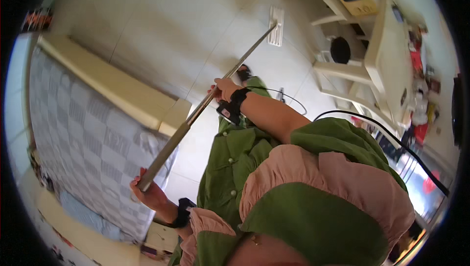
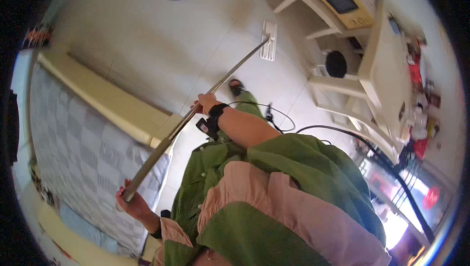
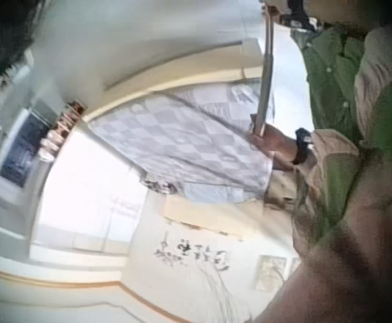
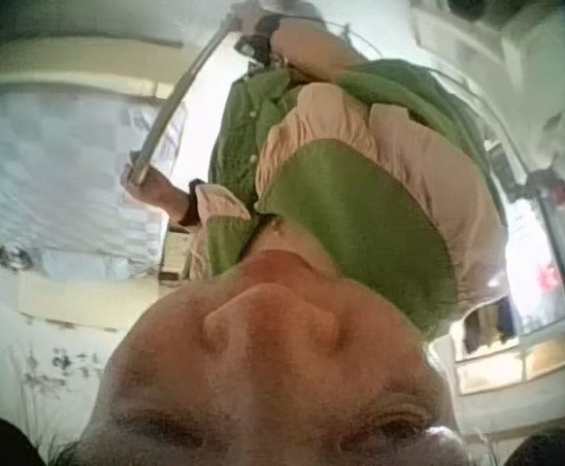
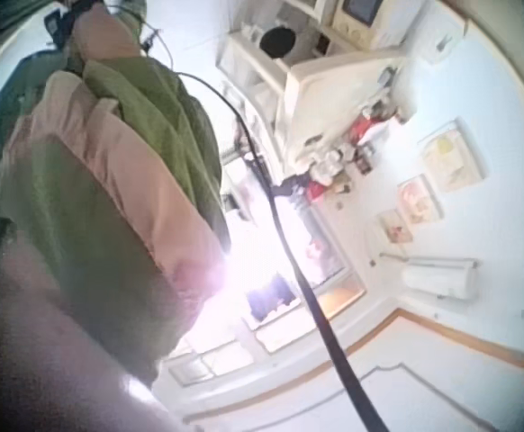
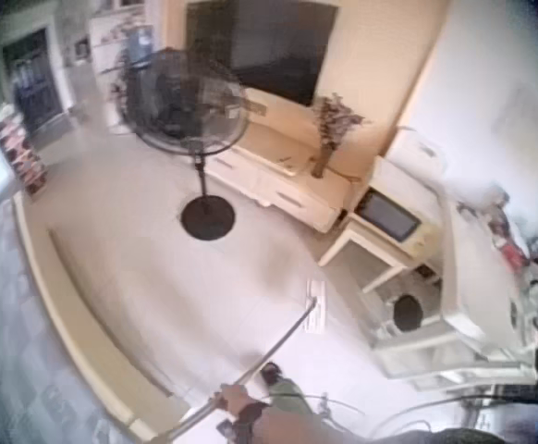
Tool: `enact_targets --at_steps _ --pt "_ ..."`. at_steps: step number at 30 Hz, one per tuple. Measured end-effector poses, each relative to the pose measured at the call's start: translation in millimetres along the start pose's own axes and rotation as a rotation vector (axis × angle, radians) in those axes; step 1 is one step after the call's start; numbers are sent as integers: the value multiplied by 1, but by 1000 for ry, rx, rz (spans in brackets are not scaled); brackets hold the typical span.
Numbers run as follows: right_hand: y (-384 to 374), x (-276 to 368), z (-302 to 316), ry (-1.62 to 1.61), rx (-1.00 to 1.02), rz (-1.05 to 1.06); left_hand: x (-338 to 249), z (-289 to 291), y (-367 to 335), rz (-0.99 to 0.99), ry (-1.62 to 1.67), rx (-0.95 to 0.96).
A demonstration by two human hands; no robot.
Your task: The recorder uses a flat mop to clean the floor in multiple rooms of a residence.
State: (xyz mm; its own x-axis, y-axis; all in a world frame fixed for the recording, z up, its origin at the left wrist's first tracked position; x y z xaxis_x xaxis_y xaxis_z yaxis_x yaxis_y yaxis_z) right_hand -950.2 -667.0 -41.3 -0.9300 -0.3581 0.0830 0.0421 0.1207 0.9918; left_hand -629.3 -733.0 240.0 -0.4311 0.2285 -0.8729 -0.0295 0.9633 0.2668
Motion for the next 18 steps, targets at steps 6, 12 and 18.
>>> enact_targets --at_steps 6,12,18 --pt "-7 90 81 -122 35 177 62 -175 -87 158 -247 493" --pt "-27 140 174 553 85 410 123 -315 -87 363 -397 1283" --pt "27 187 111 1263 -404 538 122 -382 -119 410 -534 1504"
Point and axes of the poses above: each hand's wrist, its own y-axis away from the middle knuckle, its own z-axis out of the back of the hand, x = y × z, the point moved 7 cm from there along -y, towards the middle knuckle
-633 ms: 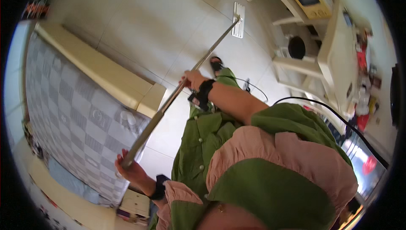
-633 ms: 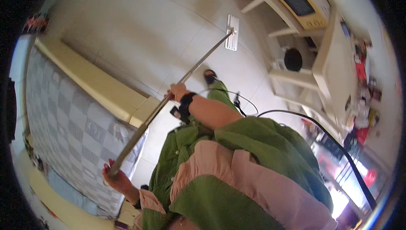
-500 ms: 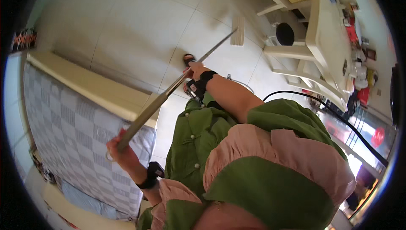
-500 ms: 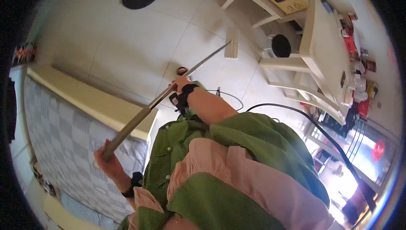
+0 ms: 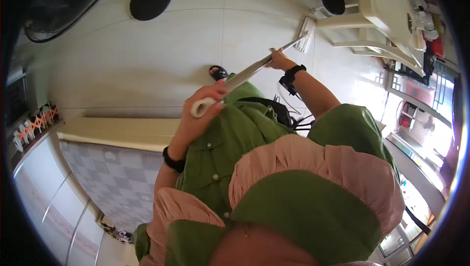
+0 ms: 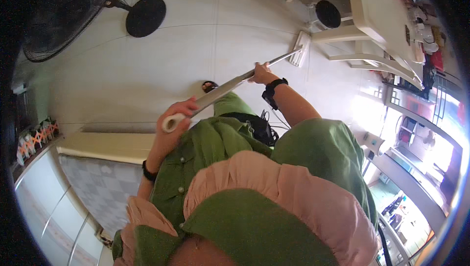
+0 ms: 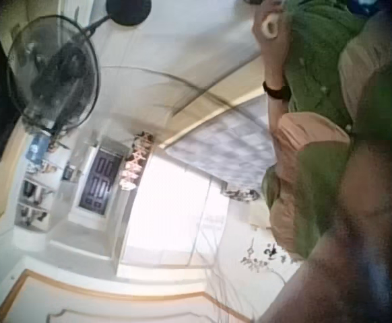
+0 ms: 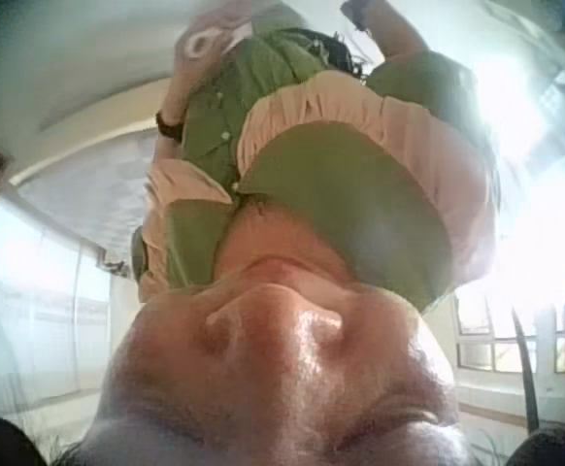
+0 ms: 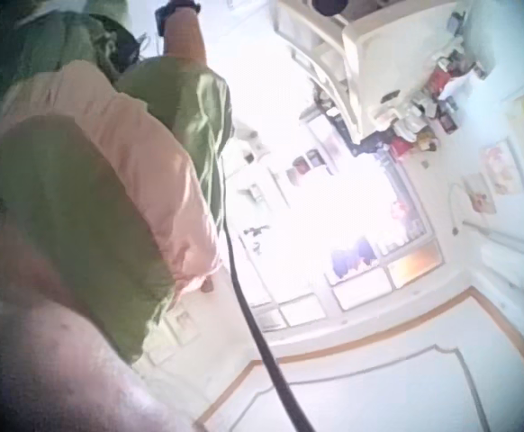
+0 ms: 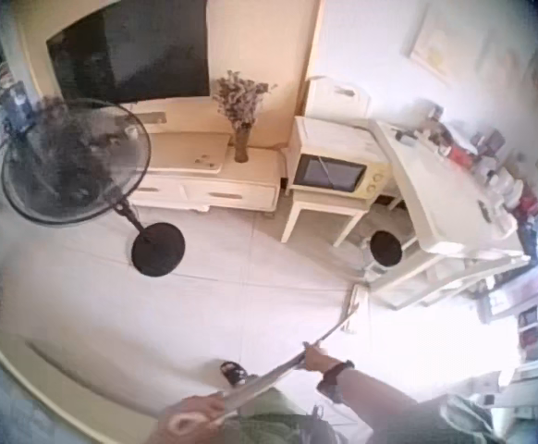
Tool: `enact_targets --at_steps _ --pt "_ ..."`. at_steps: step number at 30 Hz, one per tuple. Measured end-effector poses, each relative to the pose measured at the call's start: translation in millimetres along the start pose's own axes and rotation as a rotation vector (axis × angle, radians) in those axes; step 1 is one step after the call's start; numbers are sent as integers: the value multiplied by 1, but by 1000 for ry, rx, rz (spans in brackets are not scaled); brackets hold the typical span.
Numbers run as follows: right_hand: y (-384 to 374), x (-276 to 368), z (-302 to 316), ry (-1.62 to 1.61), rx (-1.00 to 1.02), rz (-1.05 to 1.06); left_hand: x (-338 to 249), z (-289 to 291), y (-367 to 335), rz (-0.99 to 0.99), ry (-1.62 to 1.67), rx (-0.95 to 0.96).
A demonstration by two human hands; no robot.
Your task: The recorder uses a flat mop to clean the floor in multiple rooms of a residence.
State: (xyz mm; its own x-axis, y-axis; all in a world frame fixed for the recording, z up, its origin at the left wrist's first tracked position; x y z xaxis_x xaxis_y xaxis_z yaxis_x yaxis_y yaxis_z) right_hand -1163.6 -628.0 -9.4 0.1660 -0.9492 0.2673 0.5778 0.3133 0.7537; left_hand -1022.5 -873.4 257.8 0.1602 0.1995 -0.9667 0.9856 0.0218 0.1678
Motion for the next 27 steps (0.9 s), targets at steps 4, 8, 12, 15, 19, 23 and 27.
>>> enact_targets --at_steps 4,8,12,15,19,23,27 --pt "7 71 10 149 -74 -163 -13 50 0 27 -39 38" --pt "-5 169 -11 226 -86 -76 -33 135 26 -8 -64 33" --pt "-19 304 -30 259 76 -35 -58 257 59 -59 -189 -72" --pt "-39 408 -61 264 25 35 -68 359 98 23 -175 -289" --pt "-39 579 -123 243 72 129 -88 501 198 133 -165 -622" --pt "-16 727 -185 56 283 534 -135 595 331 217 -365 -906" --pt "20 855 -247 97 366 720 -206 609 393 71 -351 -1183"
Point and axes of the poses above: each hand's wrist, its own y-axis away from the middle knuckle, its own z-axis out of the back of the hand, x = y × z, the point moved 7 cm from there along -y, towards the middle knuckle
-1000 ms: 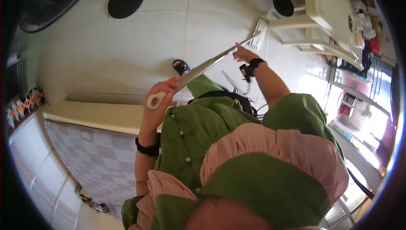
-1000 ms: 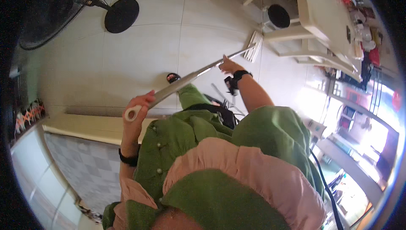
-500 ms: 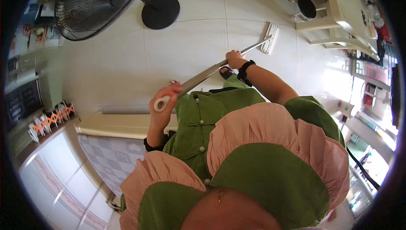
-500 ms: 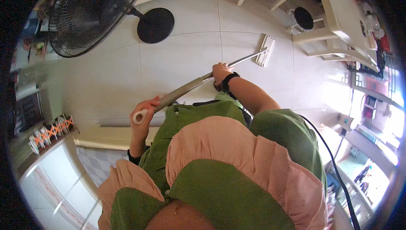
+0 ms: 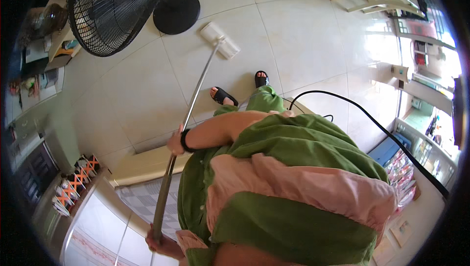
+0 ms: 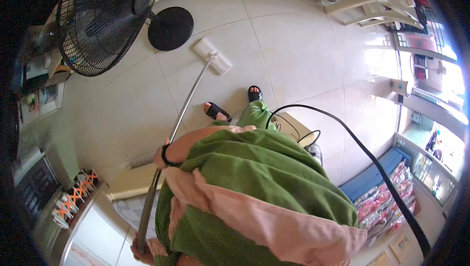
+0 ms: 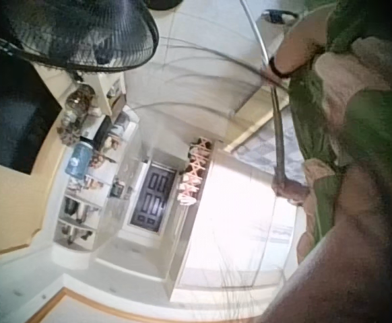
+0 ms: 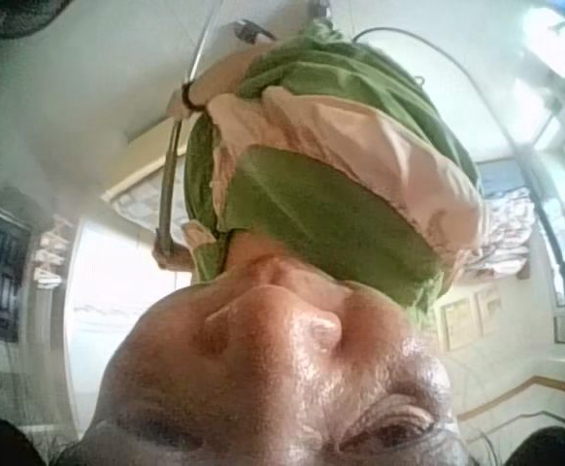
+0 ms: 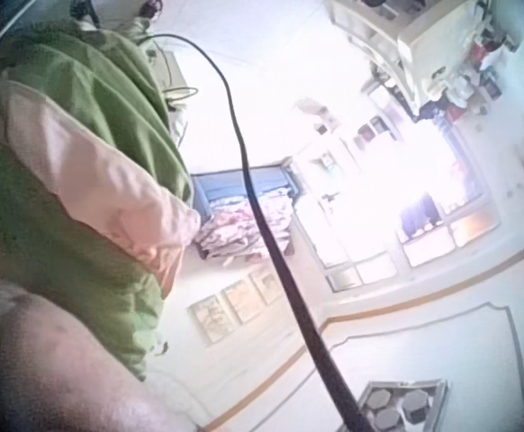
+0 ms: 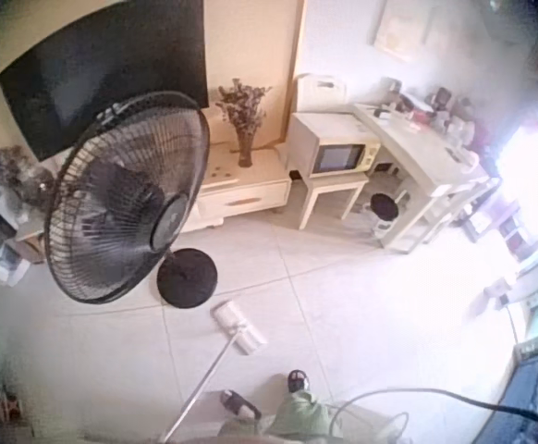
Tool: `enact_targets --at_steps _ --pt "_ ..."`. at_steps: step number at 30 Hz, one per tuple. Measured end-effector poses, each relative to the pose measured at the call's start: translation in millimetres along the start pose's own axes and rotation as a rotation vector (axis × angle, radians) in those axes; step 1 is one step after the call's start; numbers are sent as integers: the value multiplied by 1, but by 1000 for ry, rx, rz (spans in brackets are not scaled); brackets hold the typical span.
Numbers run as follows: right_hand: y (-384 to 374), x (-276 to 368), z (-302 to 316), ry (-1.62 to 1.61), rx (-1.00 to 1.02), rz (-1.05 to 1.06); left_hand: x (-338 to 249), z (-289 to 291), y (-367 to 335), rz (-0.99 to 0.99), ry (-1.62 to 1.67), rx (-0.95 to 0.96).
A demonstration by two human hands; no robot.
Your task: The recorder uses a flat mop to clean the floor in multiple rooms of a residence.
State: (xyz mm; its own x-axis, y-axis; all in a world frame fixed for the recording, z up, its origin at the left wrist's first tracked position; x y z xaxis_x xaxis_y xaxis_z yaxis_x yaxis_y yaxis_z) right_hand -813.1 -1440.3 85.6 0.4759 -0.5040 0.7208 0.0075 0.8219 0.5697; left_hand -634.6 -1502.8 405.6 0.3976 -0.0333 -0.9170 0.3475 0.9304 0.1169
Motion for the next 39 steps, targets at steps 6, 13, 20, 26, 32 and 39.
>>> enact_targets --at_steps 6,13,20,26,32,39 --pt "-29 63 -11 43 -33 351 -59 47 -6 -290 -267 -271" --pt "39 5 65 61 -256 173 -68 -19 -50 -330 -109 -118" --pt "127 -205 103 -81 -629 -274 -4 -202 -53 85 215 285" --pt "311 -412 111 125 -843 -823 33 -433 77 413 218 804" --pt "446 -561 60 -84 -835 -1193 38 -563 221 332 128 1374" --pt "427 -502 40 -75 -743 -1156 34 -522 189 191 8 1562"
Point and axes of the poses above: each hand's wrist, its own y-axis away from the middle knuckle, its own z-axis out of the back of the hand, x = y × z, the point moved 7 cm from there along -y, towards the middle knuckle
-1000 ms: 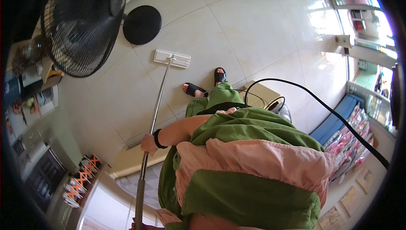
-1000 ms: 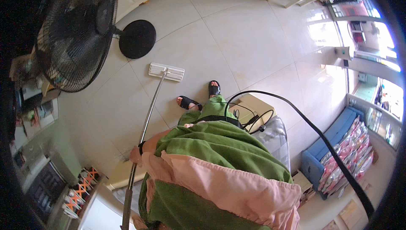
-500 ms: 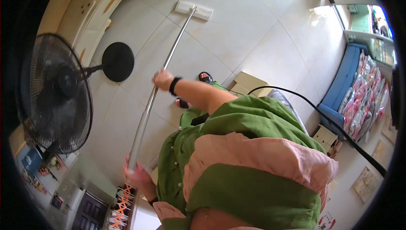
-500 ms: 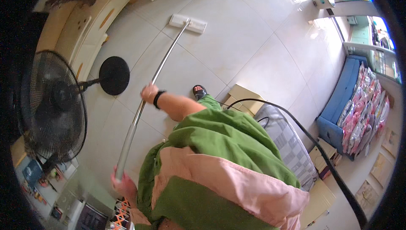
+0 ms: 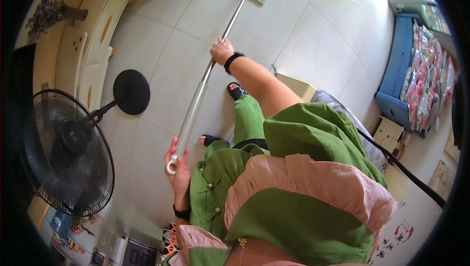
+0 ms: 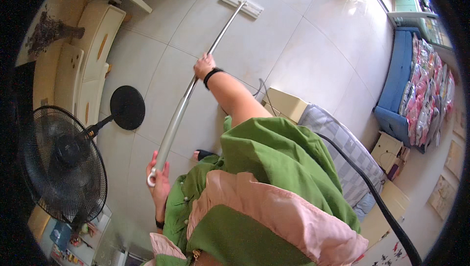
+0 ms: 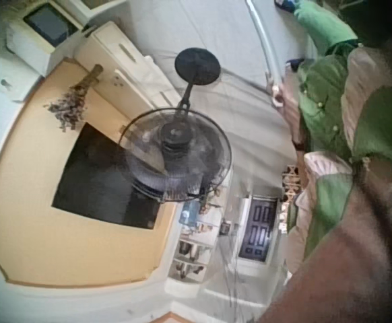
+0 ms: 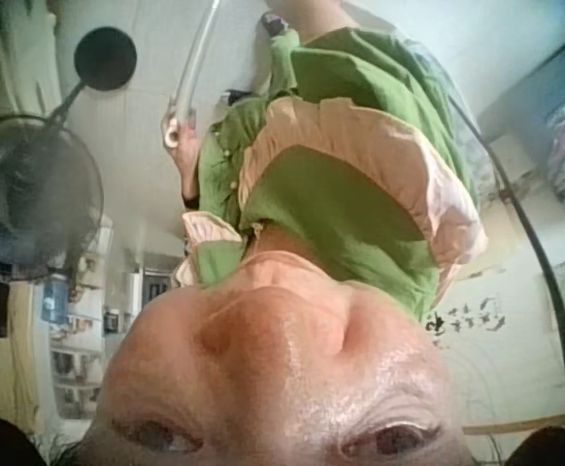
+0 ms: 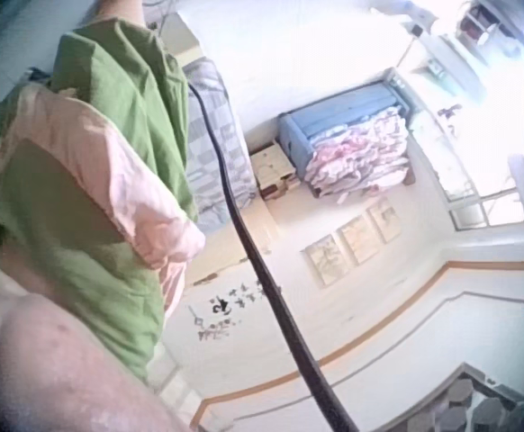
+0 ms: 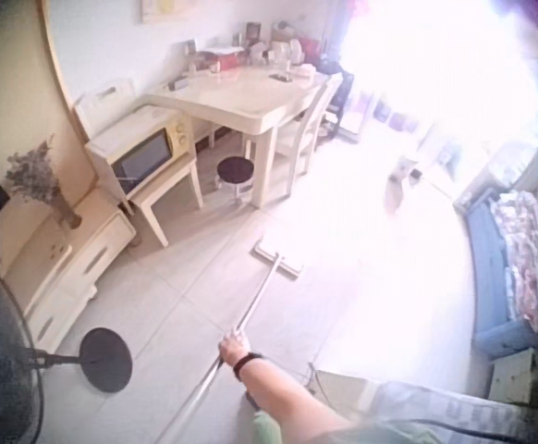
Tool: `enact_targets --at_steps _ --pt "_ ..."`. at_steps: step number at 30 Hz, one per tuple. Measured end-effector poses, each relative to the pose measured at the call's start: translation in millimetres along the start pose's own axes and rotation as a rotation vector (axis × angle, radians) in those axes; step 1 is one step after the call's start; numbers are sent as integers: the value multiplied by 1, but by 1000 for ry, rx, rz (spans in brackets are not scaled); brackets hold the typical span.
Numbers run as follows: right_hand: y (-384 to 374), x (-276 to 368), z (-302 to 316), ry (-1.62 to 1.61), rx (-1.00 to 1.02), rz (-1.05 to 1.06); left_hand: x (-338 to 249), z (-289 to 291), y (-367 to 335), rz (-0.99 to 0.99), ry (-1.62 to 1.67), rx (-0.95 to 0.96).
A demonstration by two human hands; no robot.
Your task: The recorder uses a flat mop to clean the floor in multiple rooms of a residence.
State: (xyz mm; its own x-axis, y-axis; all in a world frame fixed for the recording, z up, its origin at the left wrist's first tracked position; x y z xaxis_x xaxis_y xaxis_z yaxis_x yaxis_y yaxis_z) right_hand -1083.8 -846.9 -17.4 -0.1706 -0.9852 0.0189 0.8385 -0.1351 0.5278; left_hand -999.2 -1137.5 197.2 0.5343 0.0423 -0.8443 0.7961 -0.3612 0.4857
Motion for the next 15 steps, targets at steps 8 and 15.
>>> enact_targets --at_steps 8,15 --pt "84 229 -52 -156 102 248 -33 199 141 -29 -187 -295" --pt "202 522 -51 -221 313 681 -103 396 342 -371 -1140 -516"
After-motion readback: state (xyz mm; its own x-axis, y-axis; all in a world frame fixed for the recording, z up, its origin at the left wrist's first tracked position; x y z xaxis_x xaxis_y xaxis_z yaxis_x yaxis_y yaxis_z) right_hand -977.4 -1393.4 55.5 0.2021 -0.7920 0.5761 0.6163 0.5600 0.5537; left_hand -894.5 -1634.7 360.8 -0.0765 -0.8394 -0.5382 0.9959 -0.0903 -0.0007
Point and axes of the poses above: each hand's wrist, its own y-axis away from the middle knuckle, its own z-axis out of the back of the hand, x = y × z, the point moved 7 cm from there along -y, towards the middle knuckle
